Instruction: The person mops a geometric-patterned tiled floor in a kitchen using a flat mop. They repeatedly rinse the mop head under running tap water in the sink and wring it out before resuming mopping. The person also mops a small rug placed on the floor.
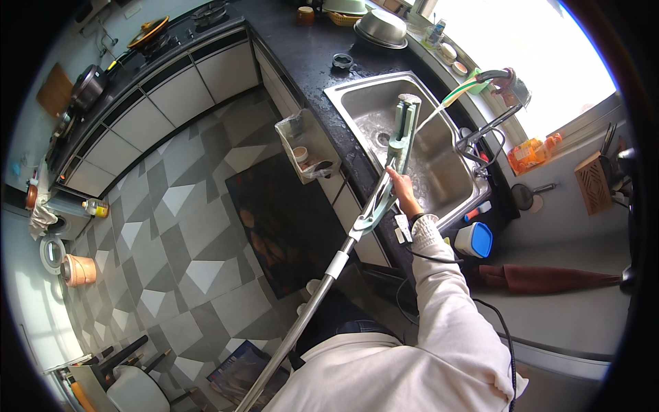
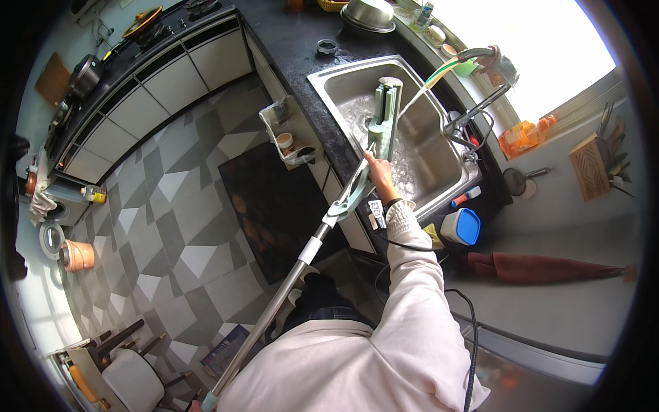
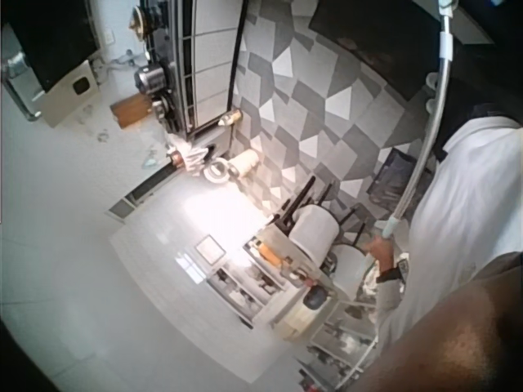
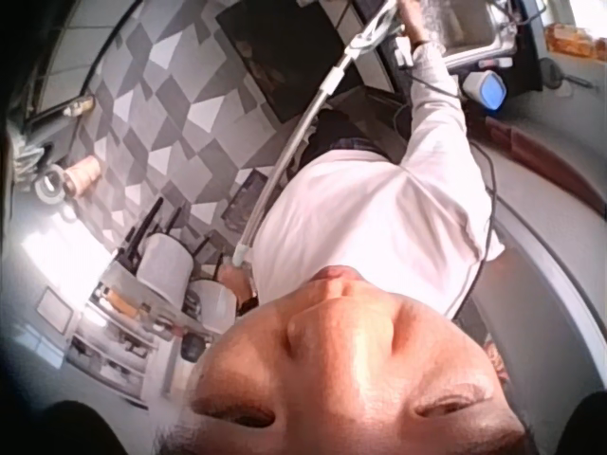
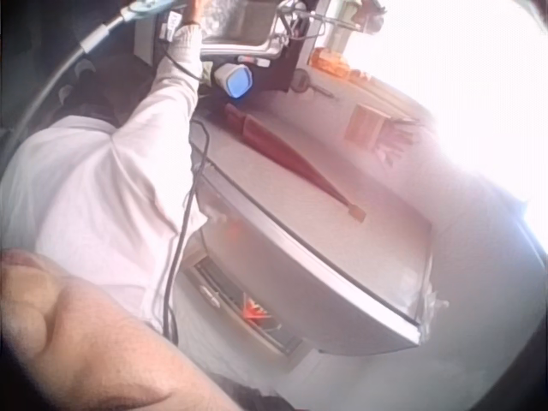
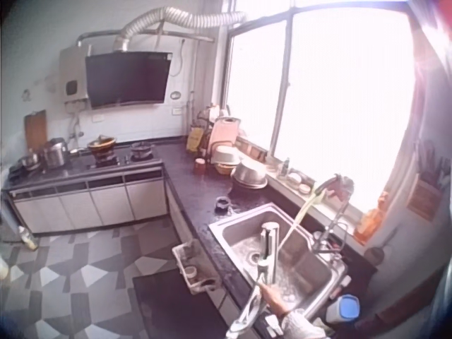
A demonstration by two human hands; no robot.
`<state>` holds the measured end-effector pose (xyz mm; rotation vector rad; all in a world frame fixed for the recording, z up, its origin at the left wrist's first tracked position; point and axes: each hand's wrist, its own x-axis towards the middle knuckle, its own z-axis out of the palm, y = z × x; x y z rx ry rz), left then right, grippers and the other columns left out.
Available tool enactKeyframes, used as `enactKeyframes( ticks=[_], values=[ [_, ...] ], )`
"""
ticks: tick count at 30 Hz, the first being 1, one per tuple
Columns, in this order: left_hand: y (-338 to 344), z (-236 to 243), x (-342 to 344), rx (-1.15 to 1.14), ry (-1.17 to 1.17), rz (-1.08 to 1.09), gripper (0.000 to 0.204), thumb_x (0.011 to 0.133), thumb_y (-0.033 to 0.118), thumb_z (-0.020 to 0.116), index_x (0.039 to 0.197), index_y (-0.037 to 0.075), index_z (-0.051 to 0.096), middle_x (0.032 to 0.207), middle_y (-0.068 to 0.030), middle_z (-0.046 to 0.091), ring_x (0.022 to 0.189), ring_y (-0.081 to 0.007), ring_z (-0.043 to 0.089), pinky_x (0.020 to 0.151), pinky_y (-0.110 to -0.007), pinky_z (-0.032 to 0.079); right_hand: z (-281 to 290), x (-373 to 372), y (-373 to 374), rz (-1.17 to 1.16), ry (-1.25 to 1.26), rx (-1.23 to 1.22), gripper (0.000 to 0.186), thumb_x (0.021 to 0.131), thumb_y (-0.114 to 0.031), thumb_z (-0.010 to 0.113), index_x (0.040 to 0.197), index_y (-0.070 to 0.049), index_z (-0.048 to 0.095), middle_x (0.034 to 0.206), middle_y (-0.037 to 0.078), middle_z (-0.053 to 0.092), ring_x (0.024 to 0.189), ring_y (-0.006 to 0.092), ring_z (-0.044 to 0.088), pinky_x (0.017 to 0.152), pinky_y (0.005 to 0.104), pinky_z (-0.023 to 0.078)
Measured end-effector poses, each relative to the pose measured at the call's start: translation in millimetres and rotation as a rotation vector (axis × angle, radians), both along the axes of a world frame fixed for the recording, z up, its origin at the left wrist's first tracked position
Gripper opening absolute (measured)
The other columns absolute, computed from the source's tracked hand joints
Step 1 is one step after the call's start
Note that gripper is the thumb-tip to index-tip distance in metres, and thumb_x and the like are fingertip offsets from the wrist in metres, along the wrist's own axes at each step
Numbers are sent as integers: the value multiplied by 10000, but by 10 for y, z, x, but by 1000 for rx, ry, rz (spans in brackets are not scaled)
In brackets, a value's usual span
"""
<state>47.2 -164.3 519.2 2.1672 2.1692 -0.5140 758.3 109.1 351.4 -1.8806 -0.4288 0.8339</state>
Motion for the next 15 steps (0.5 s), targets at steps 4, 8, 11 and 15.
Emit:
enactKeyframes(
  ticks=[4, 8, 11, 15],
  values=[
    [40, 33, 133, -96, -30, 122, 264, 555, 204, 679, 759, 65, 586, 581, -153, 545, 539, -358, 527, 524, -461, 427, 7, 69, -117, -18, -177, -109, 451, 757, -421, 586, 526, -38, 537, 454, -36, 390, 438, 69, 355, 430, 259, 267],
    [127, -47, 140, -126, -63, 181, 242, 586, 206, 673, 760, 69, 577, 634, -168, 576, 600, -367, 559, 550, -459, 436, 48, 25, -228, -35, -25, 123, 352, 757, -356, 595, 590, -47, 574, 468, -54, 394, 426, 48, 323, 418, 241, 231],
    [241, -204, 108, -211, 6, 266, 253, 599, 212, 675, 799, 77, 598, 661, -170, 593, 639, -364, 576, 572, -452, 446, 120, 39, -223, -34, -52, 207, 298, 763, -320, 566, 607, -66, 553, 499, -47, 405, 448, 52, 333, 443, 229, 245],
    [358, -349, 132, -185, -151, 103, 295, 597, 202, 674, 859, 81, 618, 662, -174, 594, 632, -365, 577, 570, -442, 451, 214, 236, -154, -119, -292, 202, 288, 765, -293, 564, 585, -69, 546, 479, -62, 376, 423, 49, 304, 419, 247, 229]
  ],
)
